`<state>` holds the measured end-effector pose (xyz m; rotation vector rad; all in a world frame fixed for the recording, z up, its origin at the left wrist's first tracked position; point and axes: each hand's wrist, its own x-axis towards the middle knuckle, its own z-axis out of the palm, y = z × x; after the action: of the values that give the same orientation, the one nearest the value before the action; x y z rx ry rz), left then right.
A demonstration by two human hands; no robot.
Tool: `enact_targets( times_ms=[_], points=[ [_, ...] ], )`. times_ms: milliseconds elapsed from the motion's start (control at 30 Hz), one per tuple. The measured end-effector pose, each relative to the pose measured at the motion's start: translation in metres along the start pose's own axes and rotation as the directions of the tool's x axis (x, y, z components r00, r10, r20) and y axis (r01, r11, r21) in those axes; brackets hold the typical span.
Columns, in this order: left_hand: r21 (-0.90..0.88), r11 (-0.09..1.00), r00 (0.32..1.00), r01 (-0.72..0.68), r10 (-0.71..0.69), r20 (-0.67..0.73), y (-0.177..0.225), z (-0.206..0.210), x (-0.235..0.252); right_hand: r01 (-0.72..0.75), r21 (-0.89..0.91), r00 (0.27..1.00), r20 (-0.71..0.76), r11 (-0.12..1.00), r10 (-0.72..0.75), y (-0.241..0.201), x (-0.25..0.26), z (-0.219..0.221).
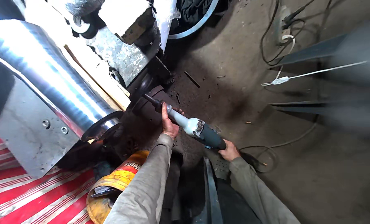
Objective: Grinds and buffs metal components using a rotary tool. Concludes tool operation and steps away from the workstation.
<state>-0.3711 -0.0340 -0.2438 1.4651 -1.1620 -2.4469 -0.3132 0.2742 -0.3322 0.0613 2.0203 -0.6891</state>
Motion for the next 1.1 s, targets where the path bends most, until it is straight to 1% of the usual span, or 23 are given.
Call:
enact_targets(
  times_ms=[200,500,800,933,1100],
  points=[
    [-0.013,0.999,0.998,-0.038,0.038,-0.040,0.010,-0.002,0.008,0.015,-0.023,1.000,0.009,1.000,-0.015,-0.011,0.007,-0.001],
    [-0.037,0.998,0.998,-0.051,0.050,-0.032,0.026,-0.003,0.019,0.028,-0.033,1.000,0.010,0.999,-0.028,-0.028,0.018,-0.004],
    [-0.022,0.996,0.996,-0.089,0.089,-0.013,0.042,-0.002,0.036,0.050,-0.055,0.999,0.023,0.997,-0.048,-0.052,0.033,-0.006],
    [0.034,0.992,0.991,-0.125,0.123,0.048,0.041,-0.008,0.047,0.066,-0.043,0.998,0.027,0.997,-0.065,-0.060,0.042,-0.006],
    [0.118,0.980,0.987,-0.158,0.155,0.035,0.045,-0.008,0.059,0.072,-0.034,0.997,0.040,0.997,-0.071,-0.069,0.058,-0.006]
  ],
)
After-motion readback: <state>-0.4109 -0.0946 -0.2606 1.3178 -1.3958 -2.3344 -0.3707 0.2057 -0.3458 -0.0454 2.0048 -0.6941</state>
